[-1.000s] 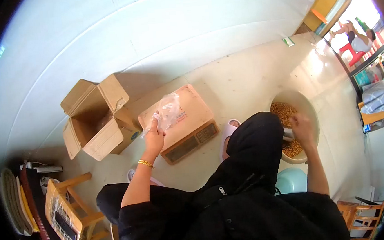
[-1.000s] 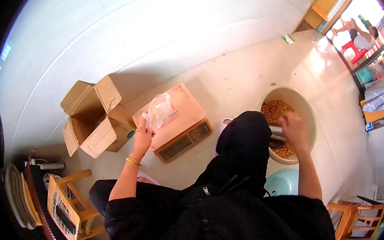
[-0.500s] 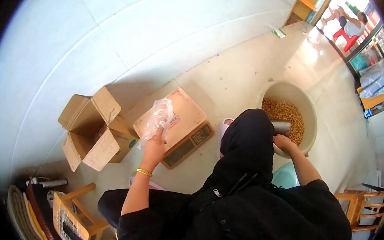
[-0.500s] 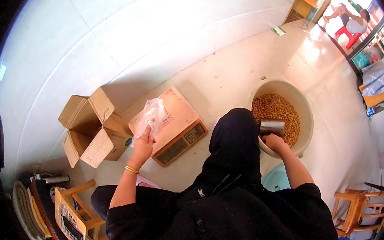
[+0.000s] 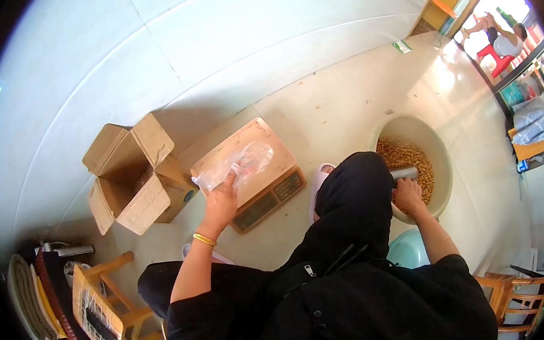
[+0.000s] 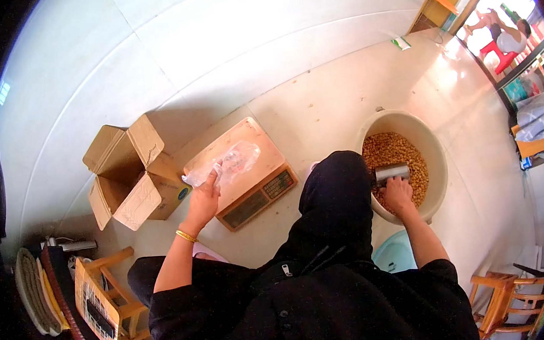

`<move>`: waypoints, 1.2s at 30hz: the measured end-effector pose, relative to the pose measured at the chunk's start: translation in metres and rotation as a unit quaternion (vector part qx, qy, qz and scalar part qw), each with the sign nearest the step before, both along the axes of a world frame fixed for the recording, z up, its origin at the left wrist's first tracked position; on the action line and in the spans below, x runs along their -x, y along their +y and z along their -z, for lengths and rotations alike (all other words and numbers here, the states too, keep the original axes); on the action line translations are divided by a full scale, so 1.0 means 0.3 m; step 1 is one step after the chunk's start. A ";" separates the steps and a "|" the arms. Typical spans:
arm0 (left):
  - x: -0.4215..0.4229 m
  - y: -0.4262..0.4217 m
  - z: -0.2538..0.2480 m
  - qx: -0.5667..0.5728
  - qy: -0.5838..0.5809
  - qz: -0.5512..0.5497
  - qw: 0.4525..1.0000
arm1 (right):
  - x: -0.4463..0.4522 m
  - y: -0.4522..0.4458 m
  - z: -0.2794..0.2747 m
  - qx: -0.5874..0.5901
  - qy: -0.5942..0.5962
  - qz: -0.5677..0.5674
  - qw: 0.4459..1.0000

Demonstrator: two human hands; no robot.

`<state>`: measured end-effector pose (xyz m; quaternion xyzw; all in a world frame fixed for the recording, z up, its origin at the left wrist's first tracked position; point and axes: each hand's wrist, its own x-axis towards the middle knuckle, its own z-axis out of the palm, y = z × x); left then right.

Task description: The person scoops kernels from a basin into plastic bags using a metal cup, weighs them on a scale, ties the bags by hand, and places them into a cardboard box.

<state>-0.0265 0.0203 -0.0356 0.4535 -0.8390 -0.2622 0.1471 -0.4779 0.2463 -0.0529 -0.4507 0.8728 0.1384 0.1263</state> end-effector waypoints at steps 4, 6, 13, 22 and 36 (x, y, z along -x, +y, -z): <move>0.004 -0.010 -0.018 -0.028 -0.007 -0.025 0.999 | 0.031 -0.053 -0.075 -0.035 0.038 -0.016 0.999; 0.004 -0.003 -0.029 -0.041 -0.015 -0.030 0.999 | 0.084 -0.073 -0.071 -0.040 0.119 -0.049 0.991; 0.012 -0.013 -0.005 -0.011 0.014 -0.019 1.000 | 0.230 -0.118 0.074 -0.231 0.239 -0.213 0.919; 0.023 -0.019 -0.004 -0.007 -0.011 -0.013 1.000 | 0.021 -0.065 0.063 0.056 -0.016 0.011 0.998; 0.033 -0.016 -0.043 0.035 0.000 0.006 0.999 | 0.216 0.150 0.050 0.390 -0.551 0.474 0.565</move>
